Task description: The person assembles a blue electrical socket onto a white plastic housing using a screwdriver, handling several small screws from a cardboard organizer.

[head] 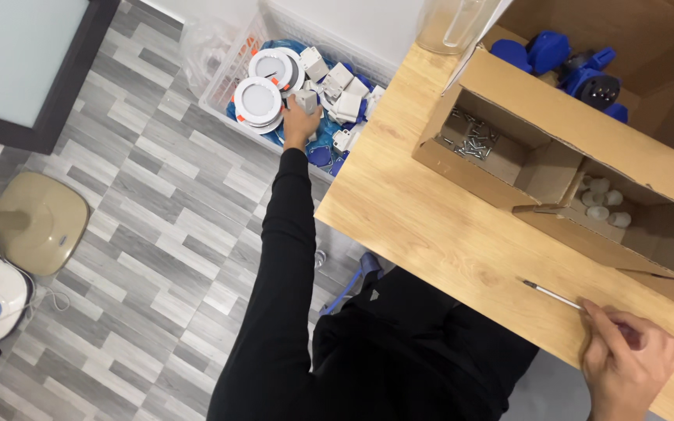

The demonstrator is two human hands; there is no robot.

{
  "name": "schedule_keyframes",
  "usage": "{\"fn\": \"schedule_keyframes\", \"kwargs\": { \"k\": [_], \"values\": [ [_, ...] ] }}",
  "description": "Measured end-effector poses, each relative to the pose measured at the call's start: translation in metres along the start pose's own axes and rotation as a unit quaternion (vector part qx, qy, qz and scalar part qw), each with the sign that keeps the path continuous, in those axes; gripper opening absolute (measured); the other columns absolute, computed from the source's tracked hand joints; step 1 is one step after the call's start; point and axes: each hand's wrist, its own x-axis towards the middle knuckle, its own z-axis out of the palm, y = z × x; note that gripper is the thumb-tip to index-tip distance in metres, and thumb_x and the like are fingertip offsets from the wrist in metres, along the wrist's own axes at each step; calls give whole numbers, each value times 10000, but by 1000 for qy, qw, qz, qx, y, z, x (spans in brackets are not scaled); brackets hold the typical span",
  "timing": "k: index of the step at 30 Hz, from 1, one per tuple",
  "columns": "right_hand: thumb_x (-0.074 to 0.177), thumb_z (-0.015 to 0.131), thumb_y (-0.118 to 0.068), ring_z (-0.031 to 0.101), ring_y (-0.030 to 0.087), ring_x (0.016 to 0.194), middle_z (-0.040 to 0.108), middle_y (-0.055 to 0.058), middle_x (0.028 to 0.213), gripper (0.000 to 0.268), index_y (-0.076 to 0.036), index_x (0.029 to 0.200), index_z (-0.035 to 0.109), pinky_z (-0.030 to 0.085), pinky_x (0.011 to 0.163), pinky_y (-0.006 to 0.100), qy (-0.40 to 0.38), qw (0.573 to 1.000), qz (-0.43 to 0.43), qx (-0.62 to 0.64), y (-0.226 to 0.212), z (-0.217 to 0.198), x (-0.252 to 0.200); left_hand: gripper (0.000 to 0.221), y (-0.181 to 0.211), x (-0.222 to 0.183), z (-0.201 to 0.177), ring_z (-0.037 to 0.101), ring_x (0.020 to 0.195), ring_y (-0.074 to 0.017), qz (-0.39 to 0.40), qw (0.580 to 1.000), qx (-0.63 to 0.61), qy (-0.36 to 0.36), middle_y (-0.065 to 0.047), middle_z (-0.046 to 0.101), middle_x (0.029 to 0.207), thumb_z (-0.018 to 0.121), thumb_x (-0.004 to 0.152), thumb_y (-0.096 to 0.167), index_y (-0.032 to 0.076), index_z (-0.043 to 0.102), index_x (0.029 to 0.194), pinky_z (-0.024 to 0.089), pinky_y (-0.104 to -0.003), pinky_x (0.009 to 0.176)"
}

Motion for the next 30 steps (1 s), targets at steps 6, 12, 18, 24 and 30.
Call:
{"fn": "schedule_keyframes", "kwargs": {
  "k": [6, 12, 18, 24, 30],
  "values": [
    [1279, 980, 86, 659, 310, 1082, 818, 115, 1225, 240, -147, 1233, 951, 373, 1129, 448, 17, 995, 96, 23, -10, 3, 1, 1058, -9, 37, 16, 486, 1495, -516, -113, 990, -82, -17, -245, 511, 1656, 614, 886, 714, 161, 250, 1712, 370, -553, 1244],
    [1246, 829, 169, 711, 390, 1178, 809, 103, 1222, 325, -126, 1226, 962, 369, 1207, 469, 25, 996, 85, 8, -21, -3, 20, 891, -31, 60, 36, 522, 1528, -381, -64, 985, -148, 67, -227, 532, 1648, 598, 979, 638, 77, 370, 1633, 381, -438, 1255],
    [1261, 933, 97, 723, 388, 1198, 821, 197, 1341, 174, -71, 1219, 944, 411, 1177, 489, 45, 996, 76, 15, -14, 5, 14, 553, 10, 18, 0, 691, 1148, -346, -94, 975, -199, 33, -194, 682, 1322, 699, 894, 371, 198, 481, 1372, 502, -442, 978],
    [1264, 890, 104, 722, 377, 1192, 813, 186, 1376, 174, -63, 1282, 931, 445, 1195, 520, 46, 996, 74, -18, -12, 2, 17, 412, 70, -76, -78, 551, 734, -158, -72, 932, -356, -14, -48, 572, 917, 630, 935, 100, 214, 408, 1263, 502, -313, 666],
    [1135, 856, 152, 723, 462, 1286, 762, 296, 1403, 236, 73, 1355, 822, 449, 1165, 593, 81, 996, 43, 12, -18, -5, 28, 776, 74, -170, -157, 685, 991, -231, 32, 833, -549, -56, -111, 580, 1178, 741, 836, -104, 246, 646, 1522, 606, -312, 789]
  ]
}}
